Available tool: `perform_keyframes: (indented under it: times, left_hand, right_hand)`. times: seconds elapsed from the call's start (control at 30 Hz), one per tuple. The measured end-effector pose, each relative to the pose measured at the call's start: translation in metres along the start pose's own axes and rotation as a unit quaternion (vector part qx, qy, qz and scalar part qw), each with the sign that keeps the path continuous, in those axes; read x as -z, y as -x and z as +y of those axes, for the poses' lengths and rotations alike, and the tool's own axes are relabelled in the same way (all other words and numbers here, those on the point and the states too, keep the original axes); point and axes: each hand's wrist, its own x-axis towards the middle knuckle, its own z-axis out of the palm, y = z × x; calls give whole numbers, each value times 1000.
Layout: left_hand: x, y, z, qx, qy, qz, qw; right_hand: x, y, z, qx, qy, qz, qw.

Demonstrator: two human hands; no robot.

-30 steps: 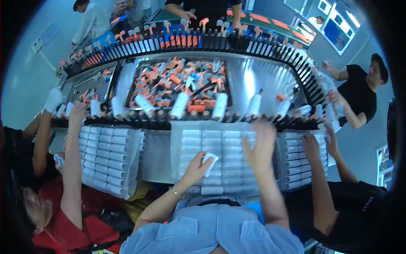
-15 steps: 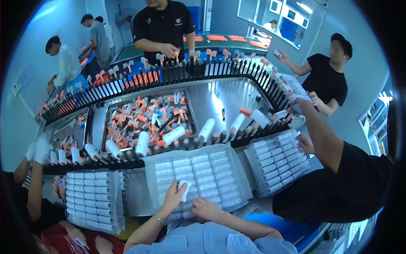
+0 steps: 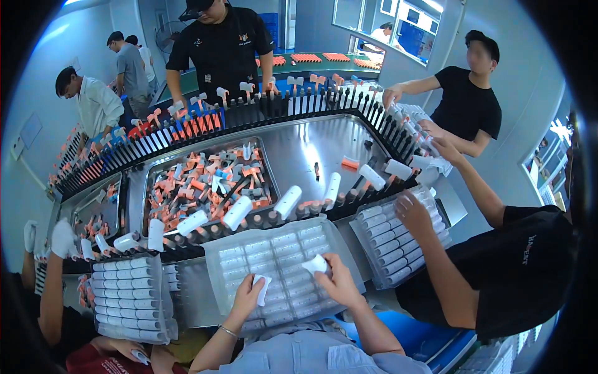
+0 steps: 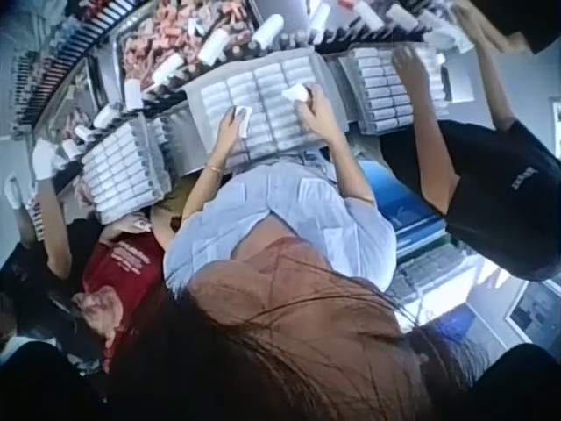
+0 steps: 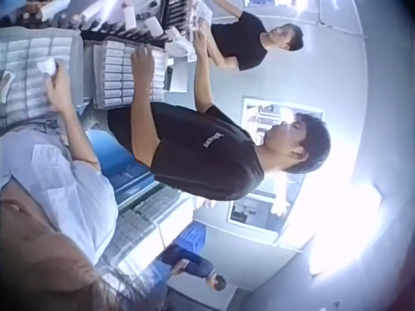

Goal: Picking small plastic parts from a central bin and placing them into organized compartments in trays.

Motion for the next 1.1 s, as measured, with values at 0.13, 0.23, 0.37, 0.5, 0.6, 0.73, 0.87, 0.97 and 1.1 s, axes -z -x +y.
perform_keyframes:
  times: [0.13,0.23,0.37,0.5,0.6,0.73,0.87,0.97,1.1]
  left_hand:
    - [0,-3,-7,-86,-93,67,990]
    - [-4,6,14,-148,-116,173,967]
    - [20,13,24,-233,-115,361,896]
    - [65,12,-4,-163,-152,461,859]
    - [82,14,-18,-149,-189,407,881]
    - [79,15,-8,-40,-22,299,953]
    - [81,12,-9,-56,-115,316,940]
    - [82,15,-6,-48,-162,353,920]
    - [82,24,9,-20,-221,378,899]
  right_hand:
    - [3,-9,13,-77,15,48,996]
    - [19,-15,25,28,90,140,986]
    - [38,-14,43,-92,190,189,959]
    - [49,-15,72,-173,250,174,937]
    - [46,-21,83,-175,142,133,965]
    - [41,-30,102,-209,49,74,974]
    - [43,-32,96,-181,109,127,969]
    - [44,-32,90,-154,132,140,969]
    - [50,-30,67,-198,10,82,977]
